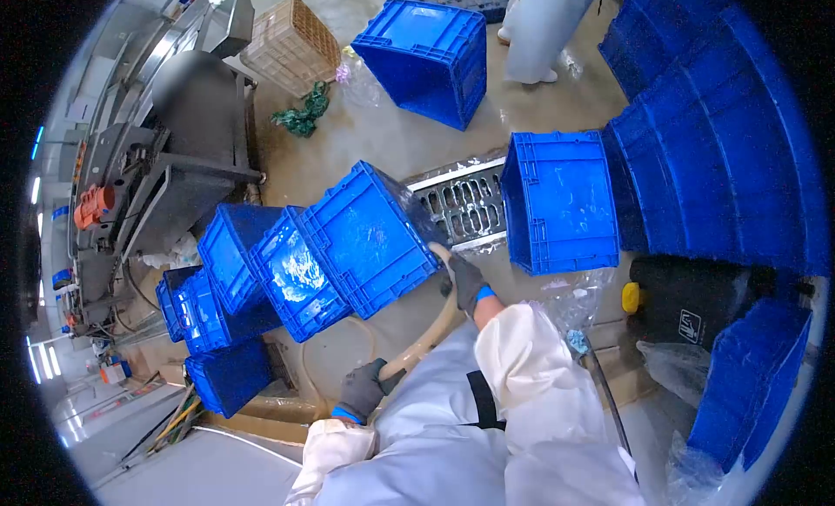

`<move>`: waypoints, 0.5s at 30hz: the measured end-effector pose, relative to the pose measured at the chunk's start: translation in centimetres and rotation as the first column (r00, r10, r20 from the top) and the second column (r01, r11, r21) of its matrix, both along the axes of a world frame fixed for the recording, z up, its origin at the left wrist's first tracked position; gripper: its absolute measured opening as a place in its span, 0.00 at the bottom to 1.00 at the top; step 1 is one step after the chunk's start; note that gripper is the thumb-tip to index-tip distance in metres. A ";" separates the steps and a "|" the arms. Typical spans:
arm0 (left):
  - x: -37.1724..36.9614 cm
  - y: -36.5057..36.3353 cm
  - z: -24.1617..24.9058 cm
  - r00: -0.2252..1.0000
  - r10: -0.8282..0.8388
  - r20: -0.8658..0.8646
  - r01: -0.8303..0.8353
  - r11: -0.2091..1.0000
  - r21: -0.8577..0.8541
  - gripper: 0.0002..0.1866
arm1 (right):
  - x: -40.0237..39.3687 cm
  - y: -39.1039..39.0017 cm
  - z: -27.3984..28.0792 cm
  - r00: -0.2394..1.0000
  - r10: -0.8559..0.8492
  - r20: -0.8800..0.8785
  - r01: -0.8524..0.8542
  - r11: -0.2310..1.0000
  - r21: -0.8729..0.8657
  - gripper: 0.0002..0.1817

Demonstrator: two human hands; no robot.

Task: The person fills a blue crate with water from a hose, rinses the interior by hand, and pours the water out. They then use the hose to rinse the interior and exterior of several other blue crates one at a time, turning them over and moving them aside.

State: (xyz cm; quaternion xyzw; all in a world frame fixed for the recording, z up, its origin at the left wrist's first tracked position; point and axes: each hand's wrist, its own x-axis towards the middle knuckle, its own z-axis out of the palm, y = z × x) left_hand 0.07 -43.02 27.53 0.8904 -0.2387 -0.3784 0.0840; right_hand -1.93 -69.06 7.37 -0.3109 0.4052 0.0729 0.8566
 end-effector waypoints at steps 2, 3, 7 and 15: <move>0.9 -0.4 0.0 0.997 0.055 0.048 -0.053 0.998 -0.042 0.20 | 4.1 -1.3 2.3 0.999 -0.011 0.044 0.009 0.999 0.032 0.13; 1.4 -0.8 -0.1 0.993 0.070 0.095 -0.064 0.996 -0.060 0.21 | 6.1 -1.5 3.3 0.996 -0.068 0.050 0.066 0.997 0.049 0.13; 3.4 -2.3 0.0 0.970 0.216 0.114 -0.199 0.969 -0.146 0.18 | 12.2 -3.1 7.2 0.992 -0.087 0.096 0.086 0.996 0.017 0.12; 3.3 -2.9 0.1 0.991 0.131 -0.016 -0.132 0.989 -0.068 0.19 | 8.1 -3.0 6.1 0.993 -0.111 -0.032 0.113 0.991 0.077 0.11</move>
